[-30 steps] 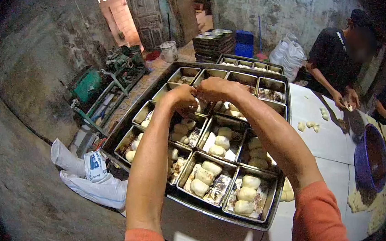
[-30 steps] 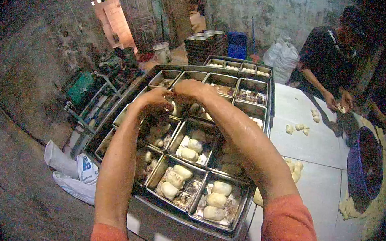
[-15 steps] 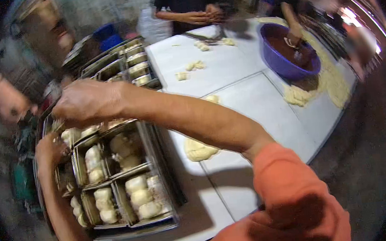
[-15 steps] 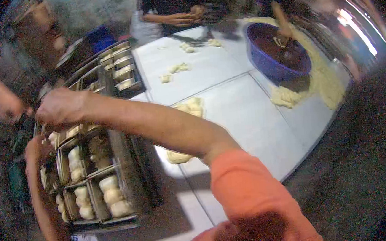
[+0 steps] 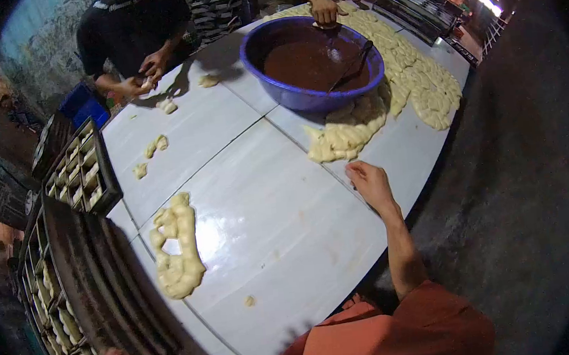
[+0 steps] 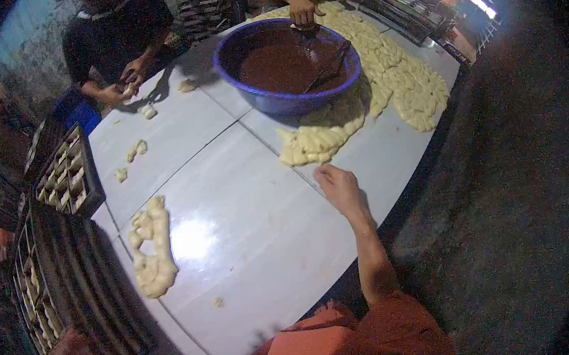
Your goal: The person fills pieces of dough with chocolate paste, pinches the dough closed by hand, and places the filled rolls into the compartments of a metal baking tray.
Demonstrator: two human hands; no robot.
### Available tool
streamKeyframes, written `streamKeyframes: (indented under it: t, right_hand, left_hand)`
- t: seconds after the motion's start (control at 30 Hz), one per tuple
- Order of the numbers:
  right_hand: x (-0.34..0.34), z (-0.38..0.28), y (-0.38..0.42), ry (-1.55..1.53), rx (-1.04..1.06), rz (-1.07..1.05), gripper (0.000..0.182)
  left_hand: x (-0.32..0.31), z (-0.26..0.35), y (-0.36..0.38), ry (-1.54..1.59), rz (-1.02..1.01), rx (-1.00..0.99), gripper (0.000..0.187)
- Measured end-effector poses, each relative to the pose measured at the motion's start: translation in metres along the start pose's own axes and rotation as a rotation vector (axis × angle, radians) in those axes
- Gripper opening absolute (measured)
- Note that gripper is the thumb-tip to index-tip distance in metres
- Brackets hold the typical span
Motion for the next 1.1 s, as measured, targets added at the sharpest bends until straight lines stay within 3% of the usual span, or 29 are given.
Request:
streamKeyframes:
  t: [0.1, 0.13, 0.17, 0.27, 0.3, 0.4, 0.47, 0.57, 0.6, 0.73, 0.83, 0.87, 0.97, 1.03, 1.1]
  right_hand:
    - [0.034, 0.061, -0.024, 0.009, -0.172, 0.028, 0.026]
    - [0.045, 0.073, -0.034, 0.036, -0.192, 0.028, 0.026]
    - [0.056, 0.084, -0.041, 0.064, -0.219, 0.031, 0.026]
    - [0.086, 0.113, -0.076, 0.104, -0.283, 0.064, 0.029]
    - [0.094, 0.123, -0.089, 0.131, -0.292, 0.065, 0.030]
    - [0.107, 0.146, -0.126, 0.173, -0.251, 0.102, 0.033]
    - [0.108, 0.152, -0.153, 0.129, -0.240, 0.089, 0.038]
    - [0.094, 0.160, -0.190, 0.172, -0.073, 0.221, 0.050]
    - [0.095, 0.153, -0.203, 0.190, -0.093, 0.170, 0.057]
    - [0.069, 0.172, -0.246, 0.405, 0.016, 0.163, 0.041]
    - [0.072, 0.178, -0.262, 0.392, -0.164, -0.053, 0.033]
    - [0.070, 0.189, -0.259, 0.270, -0.100, 0.053, 0.034]
    - [0.100, 0.171, -0.228, -0.288, -0.330, -0.174, 0.030]
    - [0.103, 0.184, -0.194, -0.587, -0.379, -0.066, 0.029]
    - [0.119, 0.170, -0.156, -0.628, -0.385, -0.009, 0.040]
  left_hand:
    - [-0.088, 0.025, -0.050, 0.048, -0.407, 0.397, 0.075]
    - [-0.129, 0.037, -0.081, 0.069, -0.397, 0.406, 0.075]
    - [-0.165, 0.035, -0.113, 0.129, -0.422, 0.255, 0.074]
    - [-0.280, 0.051, -0.192, 0.289, -0.398, 0.289, 0.063]
    - [-0.320, 0.056, -0.212, 0.295, -0.264, 0.163, 0.055]
    - [-0.404, 0.084, -0.274, 0.368, -0.290, 0.086, 0.045]
    - [-0.448, 0.104, -0.304, 0.368, -0.175, -0.036, 0.040]
    - [-0.487, 0.128, -0.341, 0.429, -0.185, -0.044, 0.032]
    - [-0.499, 0.135, -0.351, 0.370, -0.152, -0.041, 0.031]
    - [-0.539, 0.156, -0.377, 0.084, -0.077, -0.010, 0.028]
    - [-0.562, 0.165, -0.390, -0.015, -0.074, 0.010, 0.024]
    - [-0.570, 0.165, -0.392, -0.019, -0.057, 0.006, 0.022]
    - [-0.578, 0.166, -0.399, 0.045, -0.029, -0.006, 0.016]
    - [-0.567, 0.175, -0.393, 0.151, 0.038, -0.051, 0.011]
    - [-0.557, 0.182, -0.376, 0.306, 0.026, -0.067, 0.011]
Point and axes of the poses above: each hand's wrist, its own y-axis away from the middle knuckle, its own x-axis out of the back of the hand, z = x × y, the point moved 1 cm from there along -y, towards the middle knuckle, and after that the axes turned 5 degrees about z, right-handed, at the moved point
